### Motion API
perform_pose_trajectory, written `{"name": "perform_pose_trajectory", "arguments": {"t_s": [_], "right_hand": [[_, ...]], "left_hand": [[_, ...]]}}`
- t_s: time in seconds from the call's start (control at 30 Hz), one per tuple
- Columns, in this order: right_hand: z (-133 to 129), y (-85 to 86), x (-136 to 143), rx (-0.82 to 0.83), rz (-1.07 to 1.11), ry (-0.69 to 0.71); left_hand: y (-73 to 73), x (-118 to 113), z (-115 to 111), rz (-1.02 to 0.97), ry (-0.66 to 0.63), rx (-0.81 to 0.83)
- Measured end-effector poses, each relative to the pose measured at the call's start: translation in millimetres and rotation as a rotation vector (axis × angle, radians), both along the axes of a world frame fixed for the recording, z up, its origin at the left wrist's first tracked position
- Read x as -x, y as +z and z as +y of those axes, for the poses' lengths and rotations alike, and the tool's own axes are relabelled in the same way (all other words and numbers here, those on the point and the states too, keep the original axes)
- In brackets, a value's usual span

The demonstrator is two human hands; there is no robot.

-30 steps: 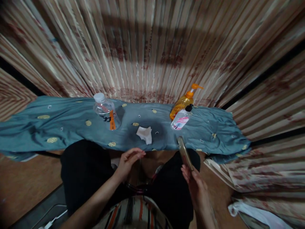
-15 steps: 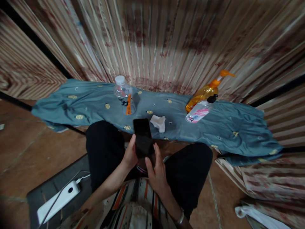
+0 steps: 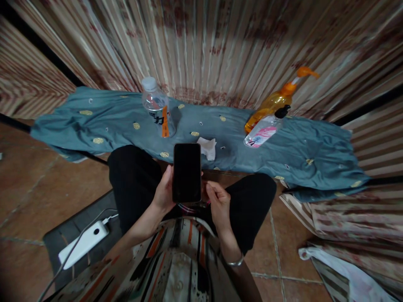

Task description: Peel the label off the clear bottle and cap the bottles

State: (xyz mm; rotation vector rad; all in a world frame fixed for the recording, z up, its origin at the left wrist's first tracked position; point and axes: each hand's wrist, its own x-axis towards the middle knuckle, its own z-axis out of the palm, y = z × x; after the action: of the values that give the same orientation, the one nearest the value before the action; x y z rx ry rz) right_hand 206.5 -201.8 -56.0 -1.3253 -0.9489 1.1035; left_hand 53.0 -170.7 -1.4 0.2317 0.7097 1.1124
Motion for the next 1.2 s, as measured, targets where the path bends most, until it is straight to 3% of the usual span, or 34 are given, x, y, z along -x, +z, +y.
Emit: {"name": "perform_pose_trajectory", "arguments": {"t_s": [0.37,0.63,0.83,1.03,1.2], "right_hand": [[-19,20.3,8,0.141,0.194,0.299],[-21,21.1,13,0.139,0.164,0.282],[-25,18.0,16,0.201,0.249,0.177],[-20,17.1,17,0.248,0.352,0.224],[-20,14.7,16,0.187,0.233,0.238]], "left_hand": [[-0.9,-10,-3,0.083,-0.018,-0.051],[3.1,-11,-2,0.087,-0.002,-0.011],[4.0,-11,-1,0.095,-0.011,-0.016],[2.5,-9,-1,0.108,0.0,0.038],[-2.5,-9,-2,0.106,0.01,-0.003]]}}
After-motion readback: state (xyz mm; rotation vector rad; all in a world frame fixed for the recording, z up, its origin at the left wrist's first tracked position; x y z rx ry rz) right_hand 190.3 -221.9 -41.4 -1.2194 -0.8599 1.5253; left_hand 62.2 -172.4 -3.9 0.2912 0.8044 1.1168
